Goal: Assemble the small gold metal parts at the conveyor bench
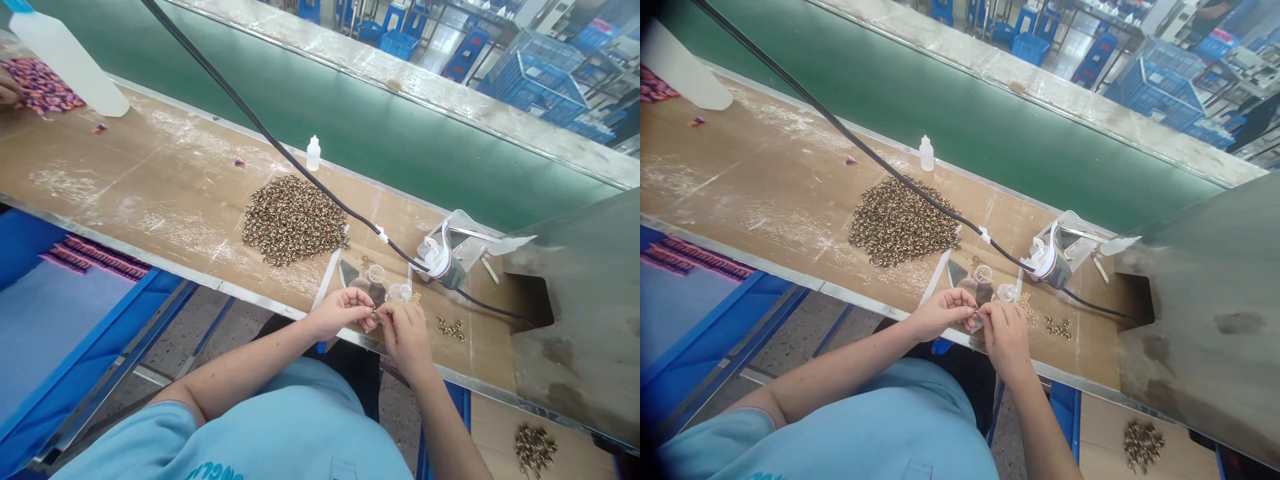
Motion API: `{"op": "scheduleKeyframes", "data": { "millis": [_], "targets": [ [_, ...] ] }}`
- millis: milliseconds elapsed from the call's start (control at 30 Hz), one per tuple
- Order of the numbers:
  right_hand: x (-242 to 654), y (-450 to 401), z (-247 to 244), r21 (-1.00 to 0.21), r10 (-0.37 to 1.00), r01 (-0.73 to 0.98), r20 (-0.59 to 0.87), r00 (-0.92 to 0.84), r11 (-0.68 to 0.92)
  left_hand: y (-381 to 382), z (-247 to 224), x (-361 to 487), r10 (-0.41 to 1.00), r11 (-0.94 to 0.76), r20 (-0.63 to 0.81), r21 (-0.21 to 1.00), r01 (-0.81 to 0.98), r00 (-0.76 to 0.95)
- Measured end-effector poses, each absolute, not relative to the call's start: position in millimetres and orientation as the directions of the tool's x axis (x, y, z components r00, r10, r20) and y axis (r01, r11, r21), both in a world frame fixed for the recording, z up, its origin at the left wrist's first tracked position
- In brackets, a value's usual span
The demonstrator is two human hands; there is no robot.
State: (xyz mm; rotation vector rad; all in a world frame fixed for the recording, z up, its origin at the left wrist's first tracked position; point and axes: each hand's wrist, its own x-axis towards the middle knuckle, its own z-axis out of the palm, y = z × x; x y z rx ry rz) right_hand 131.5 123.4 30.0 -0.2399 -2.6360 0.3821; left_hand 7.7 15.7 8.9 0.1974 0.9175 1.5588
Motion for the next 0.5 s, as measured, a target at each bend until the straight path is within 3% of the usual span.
{"op": "scheduleKeyframes", "data": {
  "millis": [233,500],
  "targets": [
    [131.4,121.0,29.3,-0.331,0.225,0.073,0.449,-0.865,0.941,16.0,10.2,6.9,0.897,0.097,-0.387,0.645,-0.758,-0.215],
    [139.0,112.0,22.6,-0.406,0.332,0.127,0.487,-0.808,0.905,15.5,4.8,9.1,0.901,0.05,-0.347,0.681,-0.731,-0.262]
  ]
}}
